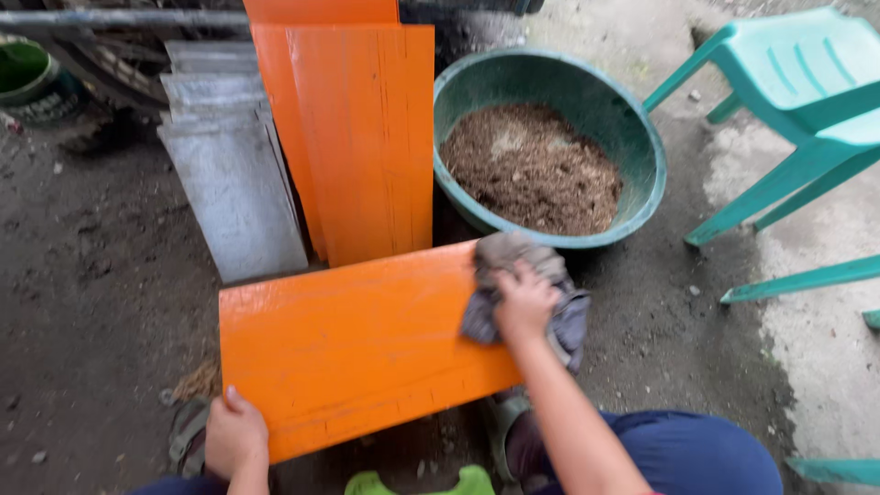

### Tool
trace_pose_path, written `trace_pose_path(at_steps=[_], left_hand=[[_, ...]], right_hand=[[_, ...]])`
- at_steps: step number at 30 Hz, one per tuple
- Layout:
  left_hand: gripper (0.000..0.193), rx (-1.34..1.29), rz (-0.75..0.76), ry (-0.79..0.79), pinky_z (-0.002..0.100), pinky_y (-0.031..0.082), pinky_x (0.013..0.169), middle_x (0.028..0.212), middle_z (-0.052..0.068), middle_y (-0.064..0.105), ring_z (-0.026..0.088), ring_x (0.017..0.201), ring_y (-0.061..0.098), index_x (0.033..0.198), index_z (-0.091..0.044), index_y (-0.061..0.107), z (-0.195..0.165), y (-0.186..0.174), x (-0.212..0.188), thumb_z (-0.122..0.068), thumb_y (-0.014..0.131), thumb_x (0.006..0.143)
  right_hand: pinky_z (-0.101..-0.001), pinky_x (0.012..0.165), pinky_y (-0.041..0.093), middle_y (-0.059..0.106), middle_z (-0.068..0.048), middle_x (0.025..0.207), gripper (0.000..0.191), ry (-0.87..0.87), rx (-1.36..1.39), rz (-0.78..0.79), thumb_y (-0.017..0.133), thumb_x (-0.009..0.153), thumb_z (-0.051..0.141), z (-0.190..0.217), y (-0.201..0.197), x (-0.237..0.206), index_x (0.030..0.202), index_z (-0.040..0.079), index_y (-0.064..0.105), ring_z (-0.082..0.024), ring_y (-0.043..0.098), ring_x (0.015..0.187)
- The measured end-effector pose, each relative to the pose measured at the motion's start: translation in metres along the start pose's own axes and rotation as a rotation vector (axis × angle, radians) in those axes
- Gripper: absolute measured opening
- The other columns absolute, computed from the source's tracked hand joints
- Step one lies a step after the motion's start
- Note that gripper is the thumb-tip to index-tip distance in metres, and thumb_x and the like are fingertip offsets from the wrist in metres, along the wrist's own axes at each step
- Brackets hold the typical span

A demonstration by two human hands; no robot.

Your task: The person wipes the surface of several orange and grey rectangular boards using a cloth. They handle the boards one at a time, wiping both sides and edges, then placing them back in a stack.

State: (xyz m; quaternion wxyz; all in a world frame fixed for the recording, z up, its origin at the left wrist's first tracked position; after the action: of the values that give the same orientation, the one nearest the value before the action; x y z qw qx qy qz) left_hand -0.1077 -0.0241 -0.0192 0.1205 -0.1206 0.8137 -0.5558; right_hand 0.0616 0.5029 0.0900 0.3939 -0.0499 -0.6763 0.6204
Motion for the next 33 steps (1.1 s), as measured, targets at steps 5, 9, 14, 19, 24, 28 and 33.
trace_pose_path(at_steps=[5,9,14,19,24,28,33], left_hand=[[0.037,-0.274,-0.163,0.122,0.055,0.051,0.081,0.107,0.024,0.068,0.044,0.097,0.065,0.116,0.000,0.067,-0.023,-0.036,0.001,-0.035,0.062,0.104],[0.029,-0.529,-0.374,0.188,0.050,0.048,0.095,0.119,0.023,0.065,0.041,0.112,0.060,0.115,0.003,0.068,-0.027,-0.060,0.004,-0.026,0.069,0.112],[0.014,-0.705,-0.390,-0.029,0.039,0.051,0.104,0.134,0.020,0.055,0.029,0.119,0.060,0.113,-0.002,0.071,0.010,-0.055,0.020,-0.011,0.070,0.102],[0.019,-1.090,-0.357,-0.502,0.036,0.049,0.095,0.114,0.015,0.067,0.023,0.102,0.059,0.114,0.005,0.060,0.059,-0.012,-0.003,-0.012,0.053,0.108],[0.030,-1.413,-0.014,-0.844,0.042,0.047,0.087,0.106,0.004,0.063,0.018,0.095,0.055,0.118,-0.007,0.057,0.051,0.060,-0.082,-0.035,0.049,0.108],[0.030,-1.689,0.223,-0.754,0.038,0.050,0.083,0.102,-0.005,0.067,0.011,0.093,0.062,0.129,-0.015,0.051,0.022,0.086,-0.099,-0.020,0.055,0.100],[0.031,-1.519,0.106,-0.639,0.032,0.046,0.060,0.088,0.005,0.060,0.015,0.072,0.055,0.130,-0.010,0.054,0.035,0.093,-0.088,-0.007,0.061,0.100]], right_hand=[[-0.0564,0.099,0.044,0.068,-0.005,0.127,0.036,0.397,-0.053,0.241,0.061,0.098,0.020,-0.157,0.025,0.014,0.125,0.041,0.075,-0.034,0.064,0.115],[-0.0607,0.107,0.037,0.064,-0.012,0.133,0.036,0.941,0.049,0.281,0.069,0.091,0.032,-0.270,-0.001,0.006,0.125,0.043,0.073,-0.039,0.061,0.120],[-0.0622,0.094,0.040,0.062,-0.010,0.134,0.053,0.442,-0.026,0.121,0.072,0.077,0.020,-0.221,-0.039,0.055,0.126,0.040,0.073,-0.043,0.060,0.114],[-0.0559,0.091,0.043,0.066,-0.007,0.136,0.052,-0.128,0.133,0.056,0.072,0.077,0.014,-0.053,-0.084,0.073,0.127,0.032,0.073,-0.037,0.062,0.113],[-0.0499,0.084,0.052,0.067,-0.001,0.126,0.055,-0.829,0.188,0.438,0.067,0.066,0.004,0.166,-0.063,-0.013,0.111,0.033,0.077,-0.029,0.067,0.108],[-0.0558,0.096,0.041,0.046,-0.009,0.154,0.058,-1.087,0.142,0.472,0.066,0.073,0.013,0.289,-0.048,-0.120,0.126,0.035,0.072,-0.038,0.053,0.118],[-0.0494,0.099,0.040,0.045,-0.006,0.156,0.043,-1.264,0.247,0.456,0.062,0.081,0.017,0.380,-0.030,-0.152,0.120,0.032,0.074,-0.036,0.052,0.119]])
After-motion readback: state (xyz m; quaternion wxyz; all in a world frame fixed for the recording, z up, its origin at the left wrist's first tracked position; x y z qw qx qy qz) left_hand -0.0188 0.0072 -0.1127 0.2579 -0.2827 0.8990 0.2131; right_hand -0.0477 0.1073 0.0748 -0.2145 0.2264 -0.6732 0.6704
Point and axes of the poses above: each hand's wrist, its own x-axis towards the middle knuckle, its own y-axis out of the palm, z = x × y, the point moved 10 cm from there along x, towards the middle knuckle
